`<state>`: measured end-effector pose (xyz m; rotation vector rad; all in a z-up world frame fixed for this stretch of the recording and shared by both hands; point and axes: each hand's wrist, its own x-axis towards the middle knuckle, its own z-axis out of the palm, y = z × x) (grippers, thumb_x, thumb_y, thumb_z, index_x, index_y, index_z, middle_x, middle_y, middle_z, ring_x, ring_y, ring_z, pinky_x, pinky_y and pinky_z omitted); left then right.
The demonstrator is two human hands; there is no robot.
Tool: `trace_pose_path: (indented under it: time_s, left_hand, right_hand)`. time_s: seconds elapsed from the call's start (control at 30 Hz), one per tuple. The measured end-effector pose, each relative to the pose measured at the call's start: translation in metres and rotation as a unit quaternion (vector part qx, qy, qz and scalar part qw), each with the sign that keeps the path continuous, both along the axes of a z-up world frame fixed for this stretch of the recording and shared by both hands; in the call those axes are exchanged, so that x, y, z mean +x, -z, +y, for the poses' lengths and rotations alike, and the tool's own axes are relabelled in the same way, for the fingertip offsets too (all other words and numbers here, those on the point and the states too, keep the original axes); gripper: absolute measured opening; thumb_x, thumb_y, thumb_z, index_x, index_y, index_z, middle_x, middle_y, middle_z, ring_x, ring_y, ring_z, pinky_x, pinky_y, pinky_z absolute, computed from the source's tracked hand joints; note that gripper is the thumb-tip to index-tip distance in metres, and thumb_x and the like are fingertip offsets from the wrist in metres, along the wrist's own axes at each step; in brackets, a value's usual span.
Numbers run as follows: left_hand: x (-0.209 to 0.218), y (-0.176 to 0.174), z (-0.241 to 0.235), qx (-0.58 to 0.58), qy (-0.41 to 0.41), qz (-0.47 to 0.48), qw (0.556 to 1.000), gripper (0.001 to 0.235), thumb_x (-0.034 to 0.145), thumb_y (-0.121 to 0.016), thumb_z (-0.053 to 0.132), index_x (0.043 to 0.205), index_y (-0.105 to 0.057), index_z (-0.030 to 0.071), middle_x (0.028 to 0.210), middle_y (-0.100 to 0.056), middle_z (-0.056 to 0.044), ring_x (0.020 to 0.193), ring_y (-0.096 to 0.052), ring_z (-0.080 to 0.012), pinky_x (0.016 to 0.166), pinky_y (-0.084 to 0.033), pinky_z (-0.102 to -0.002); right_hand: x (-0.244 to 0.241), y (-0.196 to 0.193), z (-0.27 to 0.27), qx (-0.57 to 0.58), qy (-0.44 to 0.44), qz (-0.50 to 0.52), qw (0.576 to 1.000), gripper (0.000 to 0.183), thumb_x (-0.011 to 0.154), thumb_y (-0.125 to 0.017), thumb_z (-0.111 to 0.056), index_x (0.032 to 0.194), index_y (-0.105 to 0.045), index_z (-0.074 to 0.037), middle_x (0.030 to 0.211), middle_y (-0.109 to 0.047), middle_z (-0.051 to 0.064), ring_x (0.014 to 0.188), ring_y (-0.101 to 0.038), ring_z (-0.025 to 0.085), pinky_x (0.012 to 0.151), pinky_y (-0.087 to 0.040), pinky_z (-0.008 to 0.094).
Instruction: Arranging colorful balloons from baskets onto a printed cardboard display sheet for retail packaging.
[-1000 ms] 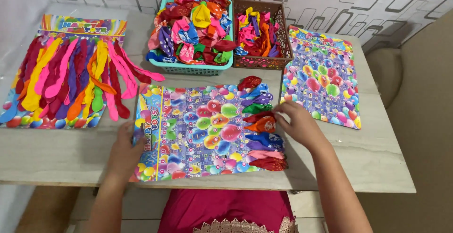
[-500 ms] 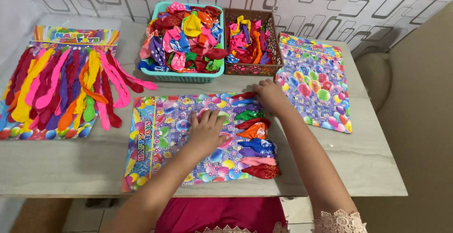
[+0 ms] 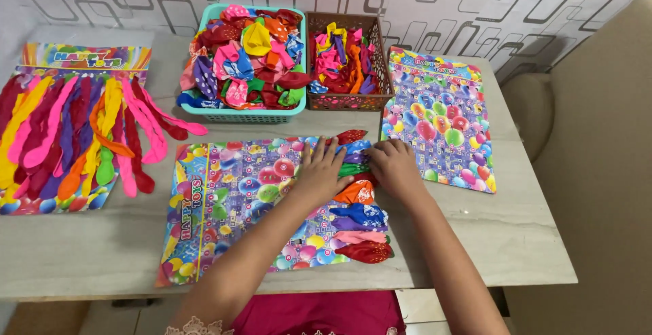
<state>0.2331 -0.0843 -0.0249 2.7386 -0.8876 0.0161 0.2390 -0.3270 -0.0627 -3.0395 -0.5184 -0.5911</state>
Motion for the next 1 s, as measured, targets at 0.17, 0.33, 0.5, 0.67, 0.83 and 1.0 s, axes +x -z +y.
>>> trace_pose_path:
  time_s: [0.17,0.33,0.5,0.67,0.83,1.0]
  left_hand:
    - [0.002,0.015,-0.001,-0.064,0.010,-0.073,0.995,0.054,0.101,-0.053,0.044,0.144,-0.051,0.010,0.156,-0.038,-0.019,0.148,-0.027,-0.0432,0.116,-0.016,-0.066]
    - [0.027,0.045,-0.017,-0.132,-0.002,-0.210,0.969,0.017,0.089,-0.070,0.030,0.102,-0.070,0.019,0.119,-0.057,-0.003,0.124,-0.047,-0.0284,0.106,-0.035,-0.050]
    - [0.038,0.074,-0.029,-0.137,0.012,-0.188,0.973,0.012,0.084,-0.073,0.028,0.094,-0.068,0.025,0.105,-0.057,0.006,0.119,-0.048,-0.0191,0.108,-0.033,-0.047]
    - [0.007,0.019,-0.013,-0.171,0.038,-0.137,0.975,0.024,0.095,-0.058,0.018,0.117,-0.066,0.019,0.123,-0.059,-0.005,0.126,-0.051,-0.0280,0.107,-0.037,-0.048]
    - [-0.024,0.011,-0.002,-0.118,0.075,-0.077,0.987,0.044,0.101,-0.054,0.035,0.141,-0.054,0.017,0.145,-0.056,-0.014,0.140,-0.047,-0.0362,0.115,-0.027,-0.059]
    - [-0.054,-0.020,0.019,-0.106,0.137,0.008,0.985,0.053,0.101,-0.052,0.045,0.146,-0.049,0.016,0.156,-0.043,-0.016,0.149,-0.029,-0.0439,0.118,-0.020,-0.066]
  right_hand:
    - [-0.015,-0.015,0.012,0.069,-0.002,-0.021,0.997,0.033,0.092,-0.068,-0.042,0.122,-0.067,-0.028,0.106,-0.065,-0.002,0.109,-0.059,0.022,0.092,-0.051,0.045]
    - [0.006,-0.004,0.014,0.063,-0.013,-0.023,0.998,0.027,0.083,-0.075,-0.032,0.110,-0.069,-0.027,0.094,-0.062,-0.005,0.104,-0.057,0.021,0.095,-0.047,0.046]
    - [0.004,0.002,0.004,0.027,-0.042,-0.128,0.991,0.007,0.079,-0.076,-0.024,0.084,-0.072,-0.028,0.087,-0.059,-0.007,0.100,-0.055,0.017,0.094,-0.044,0.042]
    - [-0.040,-0.044,0.008,0.122,-0.082,-0.031,0.989,0.016,0.086,-0.074,-0.036,0.098,-0.074,-0.026,0.092,-0.064,-0.001,0.095,-0.060,0.024,0.085,-0.050,0.042]
    - [-0.073,-0.043,0.009,0.027,-0.082,0.028,0.996,0.033,0.081,-0.079,-0.042,0.109,-0.076,-0.024,0.110,-0.068,-0.001,0.109,-0.059,0.024,0.094,-0.048,0.046]
    - [-0.130,-0.104,0.024,0.185,-0.067,0.180,0.964,0.043,0.087,-0.075,-0.046,0.118,-0.073,-0.017,0.114,-0.069,0.014,0.109,-0.063,0.037,0.094,-0.051,0.051]
